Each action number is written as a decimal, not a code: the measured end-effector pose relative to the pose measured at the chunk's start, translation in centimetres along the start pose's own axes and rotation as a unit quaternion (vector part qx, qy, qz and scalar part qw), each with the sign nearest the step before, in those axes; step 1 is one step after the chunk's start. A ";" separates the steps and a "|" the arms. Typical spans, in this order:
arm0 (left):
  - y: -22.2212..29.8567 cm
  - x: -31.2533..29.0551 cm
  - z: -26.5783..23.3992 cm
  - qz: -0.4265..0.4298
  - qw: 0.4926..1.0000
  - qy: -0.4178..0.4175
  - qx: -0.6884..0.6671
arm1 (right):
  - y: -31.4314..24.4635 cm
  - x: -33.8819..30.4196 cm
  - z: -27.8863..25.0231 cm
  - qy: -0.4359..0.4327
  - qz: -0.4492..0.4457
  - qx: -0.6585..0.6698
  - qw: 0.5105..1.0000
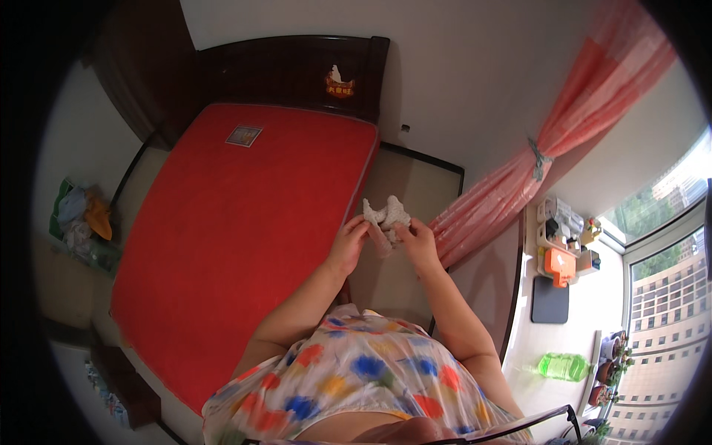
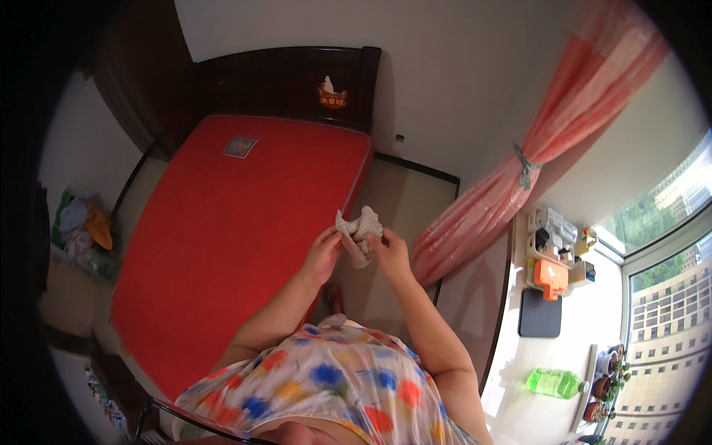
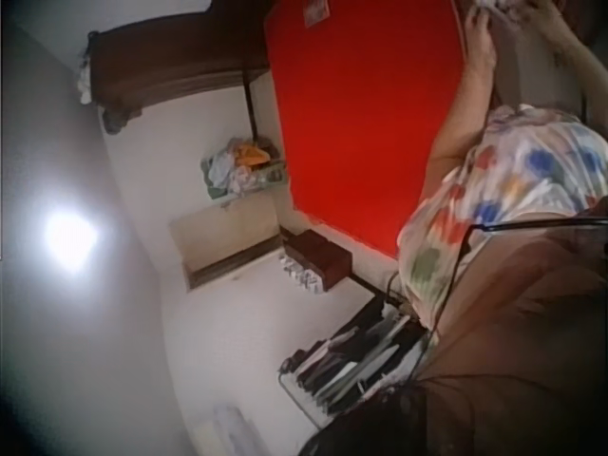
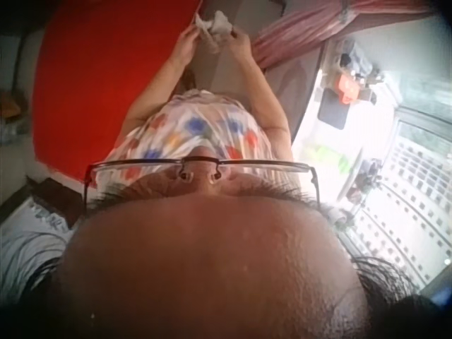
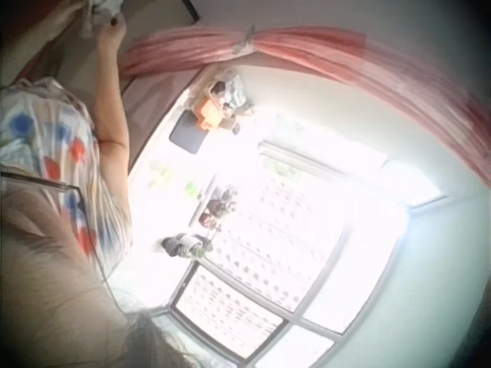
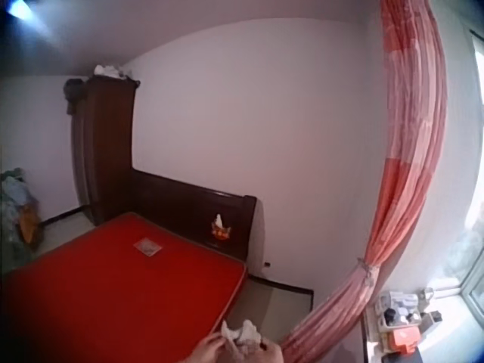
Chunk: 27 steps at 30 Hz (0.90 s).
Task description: The person opens a cloth and wipes down a wooden bed headboard with the cloth.
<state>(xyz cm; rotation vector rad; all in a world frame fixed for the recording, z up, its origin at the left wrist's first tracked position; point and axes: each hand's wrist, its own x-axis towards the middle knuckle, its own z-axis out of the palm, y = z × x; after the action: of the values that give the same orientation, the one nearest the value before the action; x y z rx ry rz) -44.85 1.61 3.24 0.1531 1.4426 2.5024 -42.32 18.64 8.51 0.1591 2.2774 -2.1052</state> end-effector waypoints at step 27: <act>10.1 33.2 -12.8 -0.040 0.998 0.028 0.050 | -3.2 37.6 0.0 -0.035 -0.030 0.030 0.998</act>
<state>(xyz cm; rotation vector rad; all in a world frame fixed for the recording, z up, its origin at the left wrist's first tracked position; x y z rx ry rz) -81.26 -5.18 4.42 0.0426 1.5649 2.3903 -80.06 20.33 8.12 0.0181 2.2090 -2.1717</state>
